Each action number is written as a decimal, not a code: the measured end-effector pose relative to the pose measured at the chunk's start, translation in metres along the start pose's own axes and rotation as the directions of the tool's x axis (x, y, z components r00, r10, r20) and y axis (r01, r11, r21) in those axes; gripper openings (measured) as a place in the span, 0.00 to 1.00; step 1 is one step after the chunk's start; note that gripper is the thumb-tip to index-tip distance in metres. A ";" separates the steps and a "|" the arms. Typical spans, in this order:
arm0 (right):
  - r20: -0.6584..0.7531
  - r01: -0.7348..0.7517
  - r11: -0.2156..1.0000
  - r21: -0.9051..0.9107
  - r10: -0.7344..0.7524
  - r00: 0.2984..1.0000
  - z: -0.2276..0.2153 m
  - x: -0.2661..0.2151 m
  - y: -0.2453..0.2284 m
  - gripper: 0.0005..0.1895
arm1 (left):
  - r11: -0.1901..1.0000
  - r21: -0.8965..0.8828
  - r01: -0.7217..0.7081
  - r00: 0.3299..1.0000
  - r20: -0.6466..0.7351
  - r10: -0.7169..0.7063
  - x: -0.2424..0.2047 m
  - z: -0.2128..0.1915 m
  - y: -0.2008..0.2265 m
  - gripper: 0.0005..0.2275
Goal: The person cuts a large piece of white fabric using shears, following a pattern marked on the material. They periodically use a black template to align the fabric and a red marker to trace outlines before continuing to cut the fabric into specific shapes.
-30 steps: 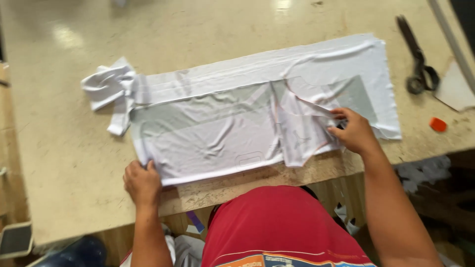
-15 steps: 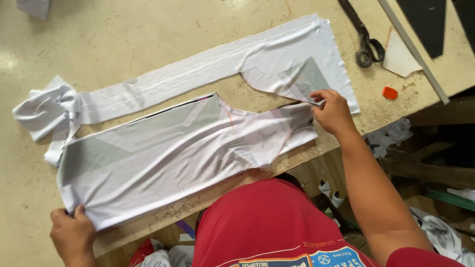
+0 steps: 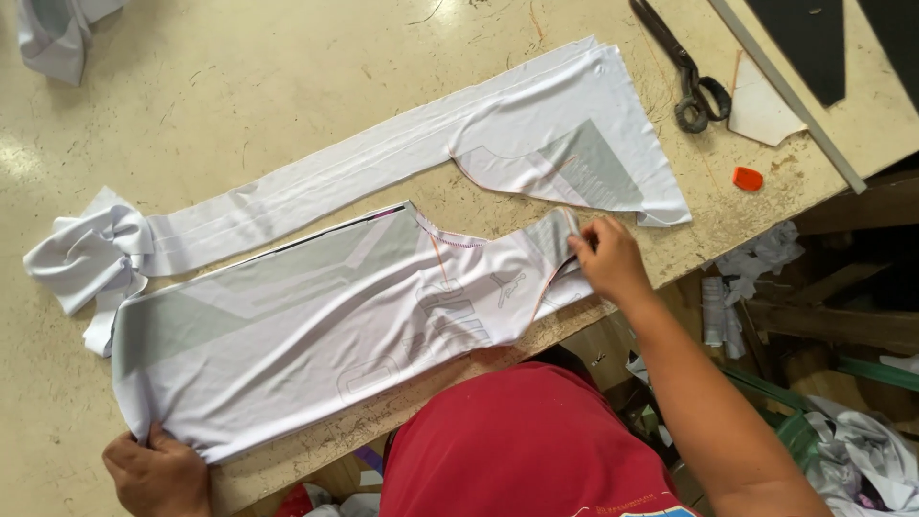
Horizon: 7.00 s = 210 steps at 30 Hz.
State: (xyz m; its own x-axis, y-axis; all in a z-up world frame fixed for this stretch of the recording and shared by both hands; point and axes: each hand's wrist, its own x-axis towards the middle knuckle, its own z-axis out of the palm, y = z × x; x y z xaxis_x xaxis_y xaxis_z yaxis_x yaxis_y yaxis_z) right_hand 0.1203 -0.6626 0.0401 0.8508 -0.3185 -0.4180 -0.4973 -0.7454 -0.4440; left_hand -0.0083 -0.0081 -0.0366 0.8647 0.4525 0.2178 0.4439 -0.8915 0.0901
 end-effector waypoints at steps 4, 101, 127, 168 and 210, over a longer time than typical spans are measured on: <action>-0.098 0.085 0.992 0.092 -0.076 0.992 -0.014 0.007 0.001 0.11 | 1.000 -0.028 0.008 1.000 0.028 -0.007 0.000 0.004 -0.009 0.11; 0.080 -0.011 0.823 0.569 -0.042 0.996 0.048 -0.048 0.023 0.03 | -0.342 -0.802 0.490 0.864 0.396 0.310 0.318 -0.078 0.445 0.22; -0.418 0.377 0.865 -0.332 -0.493 0.763 -0.192 0.193 0.269 0.41 | 0.442 -0.510 -0.738 0.568 -0.116 0.815 -0.158 -0.026 0.617 0.33; -0.351 0.215 0.615 -0.759 -0.664 0.660 -0.202 0.127 0.248 0.16 | 0.503 -0.568 -0.651 0.694 -0.178 0.698 -0.133 0.000 0.587 0.19; 0.243 0.329 0.929 0.170 -0.363 0.899 -0.097 0.199 0.063 0.10 | 0.721 -0.622 -0.306 0.900 0.057 0.431 -0.054 0.024 0.569 0.06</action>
State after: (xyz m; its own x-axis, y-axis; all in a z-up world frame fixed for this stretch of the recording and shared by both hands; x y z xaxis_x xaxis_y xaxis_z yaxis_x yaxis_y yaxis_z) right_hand 0.2747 -0.8295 0.0056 0.9044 0.1266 -0.4075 -0.2110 -0.6974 -0.6849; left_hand 0.2037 -0.5396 -0.0204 0.9835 0.0238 0.1793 -0.0906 -0.7929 0.6025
